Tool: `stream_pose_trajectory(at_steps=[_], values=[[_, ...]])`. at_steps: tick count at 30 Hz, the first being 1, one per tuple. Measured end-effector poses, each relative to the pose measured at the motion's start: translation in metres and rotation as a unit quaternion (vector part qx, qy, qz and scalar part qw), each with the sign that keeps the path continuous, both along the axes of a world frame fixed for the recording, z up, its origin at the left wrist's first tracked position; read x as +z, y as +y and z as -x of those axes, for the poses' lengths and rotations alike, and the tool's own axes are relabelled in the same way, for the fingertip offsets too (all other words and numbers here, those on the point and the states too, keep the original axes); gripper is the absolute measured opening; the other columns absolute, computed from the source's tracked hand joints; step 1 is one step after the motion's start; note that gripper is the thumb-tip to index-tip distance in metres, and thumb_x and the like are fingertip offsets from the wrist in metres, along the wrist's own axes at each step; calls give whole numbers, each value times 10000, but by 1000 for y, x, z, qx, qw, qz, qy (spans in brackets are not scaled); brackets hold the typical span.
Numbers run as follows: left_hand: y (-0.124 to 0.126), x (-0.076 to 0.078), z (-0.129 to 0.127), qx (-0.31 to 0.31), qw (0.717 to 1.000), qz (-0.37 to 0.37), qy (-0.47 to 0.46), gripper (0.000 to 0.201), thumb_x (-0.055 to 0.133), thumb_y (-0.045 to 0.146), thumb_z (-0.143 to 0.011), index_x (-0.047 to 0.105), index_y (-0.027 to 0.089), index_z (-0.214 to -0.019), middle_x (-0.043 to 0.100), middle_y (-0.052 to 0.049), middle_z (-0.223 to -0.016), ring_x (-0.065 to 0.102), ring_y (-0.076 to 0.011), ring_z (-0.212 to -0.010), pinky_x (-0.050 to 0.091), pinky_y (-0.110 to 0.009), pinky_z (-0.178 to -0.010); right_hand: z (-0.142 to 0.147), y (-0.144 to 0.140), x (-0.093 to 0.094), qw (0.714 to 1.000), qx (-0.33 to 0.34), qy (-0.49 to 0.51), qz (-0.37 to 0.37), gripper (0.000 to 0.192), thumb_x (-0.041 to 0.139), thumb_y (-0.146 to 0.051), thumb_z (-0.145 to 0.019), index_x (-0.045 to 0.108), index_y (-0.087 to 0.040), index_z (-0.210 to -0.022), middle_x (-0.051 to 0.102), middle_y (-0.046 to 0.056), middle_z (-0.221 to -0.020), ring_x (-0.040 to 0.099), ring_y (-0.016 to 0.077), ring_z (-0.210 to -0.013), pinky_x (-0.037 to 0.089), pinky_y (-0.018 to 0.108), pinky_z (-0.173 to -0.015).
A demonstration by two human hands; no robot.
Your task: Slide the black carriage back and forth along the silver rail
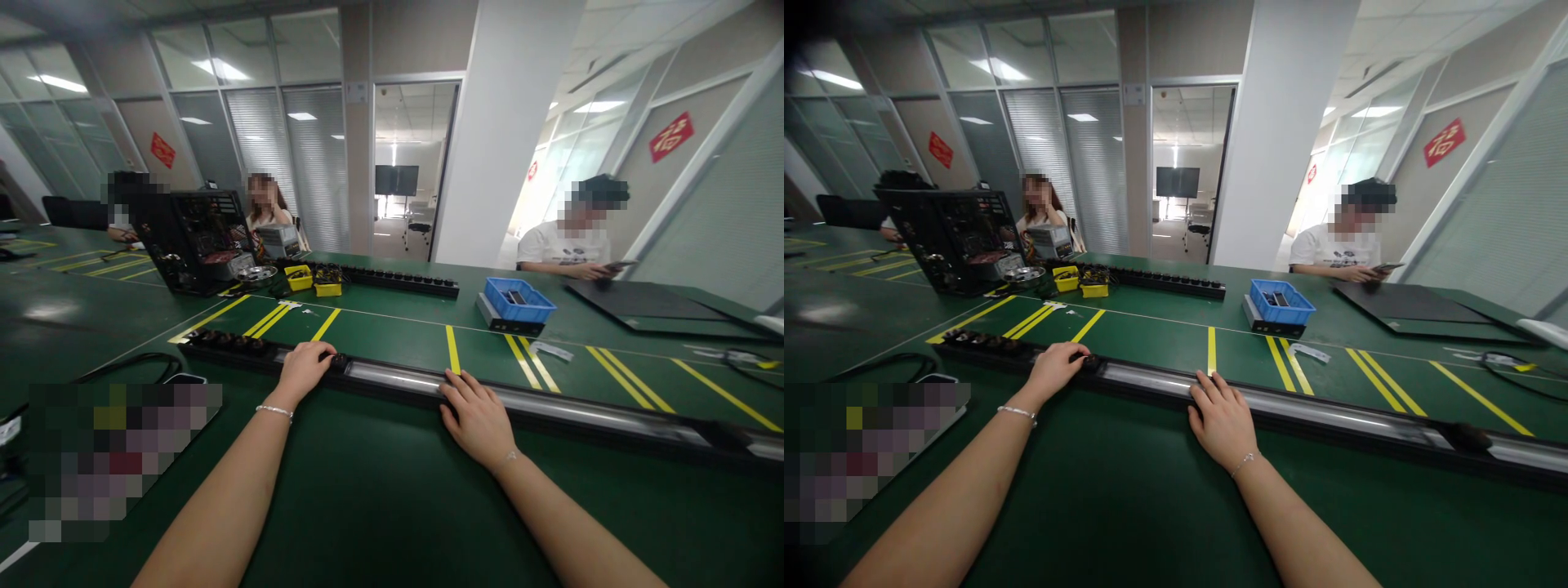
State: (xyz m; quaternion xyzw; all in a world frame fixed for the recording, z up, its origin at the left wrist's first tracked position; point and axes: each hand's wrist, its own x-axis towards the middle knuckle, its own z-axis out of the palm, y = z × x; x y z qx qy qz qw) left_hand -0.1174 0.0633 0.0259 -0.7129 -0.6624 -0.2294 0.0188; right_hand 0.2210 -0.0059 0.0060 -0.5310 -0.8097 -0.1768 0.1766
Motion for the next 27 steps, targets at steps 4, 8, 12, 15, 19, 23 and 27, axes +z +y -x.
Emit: stream_pose_trajectory(at_steps=[4,8,12,15,19,23,27], values=[[0,2,-1,-40,999,-8,30,176,470,253,-806,632,267,-873,672,10,-962,578,-201,-931,413,-325,-832,0,0,1,1000,-1,-1,-1,296,429,-337,-867,594,-255,-1098,469,11,-1352,393,238,-1234,359,383,-926],[1,-1,2,-80,996,-22,26,215,442,232,-811,636,253,-902,672,8,-1013,585,-187,-974,411,-328,-883,0,0,1,1000,-3,-1,1,292,429,-340,-867,594,-260,-1094,462,7,-1358,394,237,-1233,359,383,-925],[0,-3,6,-121,992,-18,18,239,453,242,-800,663,252,-913,654,17,-1105,570,-181,-1041,388,-340,-950,0,0,0,1000,-2,0,3,288,425,-340,-868,594,-261,-1087,461,3,-1359,389,237,-1237,355,384,-928],[-4,-1,5,-146,989,-5,26,256,474,303,-809,676,253,-958,627,10,-1167,544,-202,-1088,368,-379,-977,0,1,-1,1000,-2,1,1,287,426,-340,-867,594,-258,-1084,462,6,-1358,389,238,-1236,353,385,-929],[-9,3,-3,-186,981,19,56,320,480,440,-835,661,285,-1048,574,-2,-1247,494,-232,-1147,343,-434,-989,0,1,0,1000,-1,3,-4,288,432,-337,-864,596,-254,-1085,467,14,-1354,389,235,-1236,353,380,-929],[-11,5,-11,-217,973,42,73,396,475,527,-833,619,307,-1129,519,-16,-1313,452,-247,-1195,305,-469,-1016,0,0,0,1000,-2,3,-3,285,436,-334,-862,598,-254,-1083,472,14,-1349,387,231,-1238,351,377,-933],[-12,7,-17,-220,972,65,57,383,456,519,-850,619,285,-1106,495,-22,-1339,427,-241,-1228,258,-497,-1047,1,0,0,1000,0,4,-4,282,437,-331,-861,600,-253,-1077,471,15,-1350,389,230,-1236,353,376,-930]])
